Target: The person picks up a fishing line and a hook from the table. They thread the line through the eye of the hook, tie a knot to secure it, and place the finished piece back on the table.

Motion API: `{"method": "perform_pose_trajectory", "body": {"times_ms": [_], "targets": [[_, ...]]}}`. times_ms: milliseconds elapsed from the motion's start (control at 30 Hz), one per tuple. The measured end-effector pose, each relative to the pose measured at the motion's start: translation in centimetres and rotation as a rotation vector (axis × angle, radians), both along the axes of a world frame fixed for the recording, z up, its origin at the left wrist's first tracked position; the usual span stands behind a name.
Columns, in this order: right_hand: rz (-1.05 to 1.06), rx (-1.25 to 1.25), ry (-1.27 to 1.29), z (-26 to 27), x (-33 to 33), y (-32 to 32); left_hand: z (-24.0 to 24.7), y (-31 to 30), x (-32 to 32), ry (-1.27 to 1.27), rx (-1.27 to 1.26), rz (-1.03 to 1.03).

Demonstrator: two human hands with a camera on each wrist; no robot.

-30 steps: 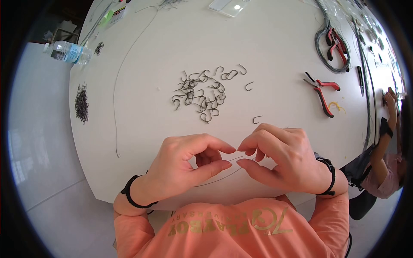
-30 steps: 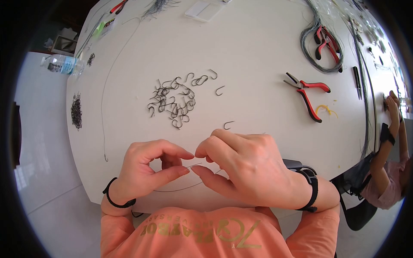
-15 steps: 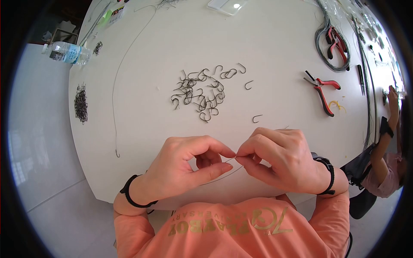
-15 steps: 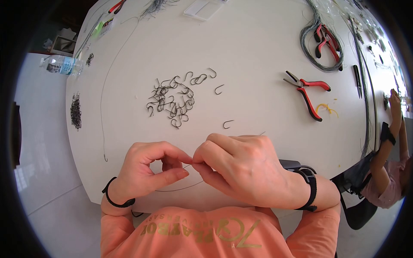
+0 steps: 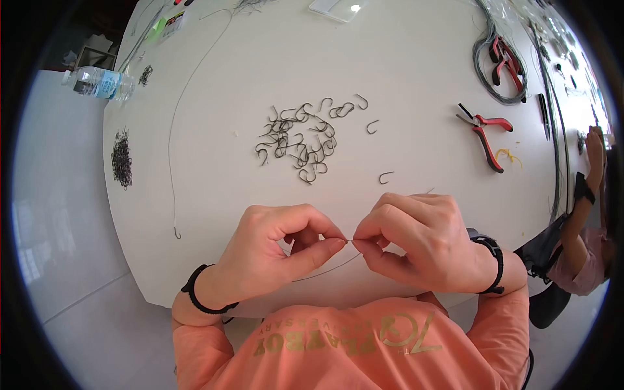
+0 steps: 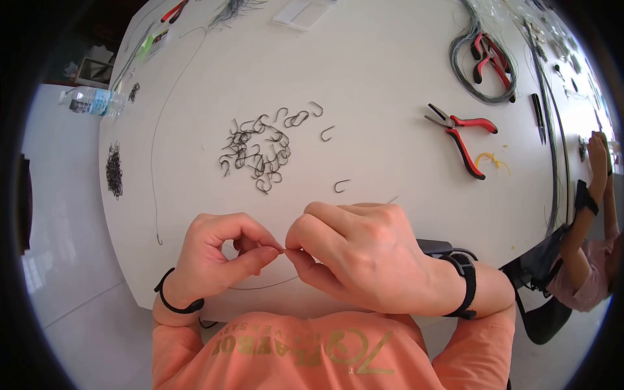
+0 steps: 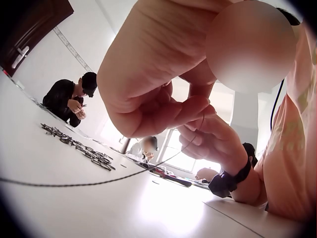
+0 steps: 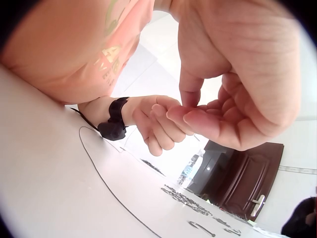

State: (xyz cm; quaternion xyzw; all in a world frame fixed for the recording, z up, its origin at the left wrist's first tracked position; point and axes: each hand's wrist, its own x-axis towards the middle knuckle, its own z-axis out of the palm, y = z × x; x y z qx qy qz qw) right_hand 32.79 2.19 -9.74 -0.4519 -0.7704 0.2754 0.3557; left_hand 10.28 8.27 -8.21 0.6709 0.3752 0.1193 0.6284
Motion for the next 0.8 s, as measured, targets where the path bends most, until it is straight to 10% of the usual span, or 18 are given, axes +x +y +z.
{"method": "perform_pose_trajectory", "body": {"times_ms": [800], "targets": [[0.0,0.106,-0.068,0.1,0.3,-0.2,0.6,-0.1,0.2,0.018,-0.111,0.055]]}}
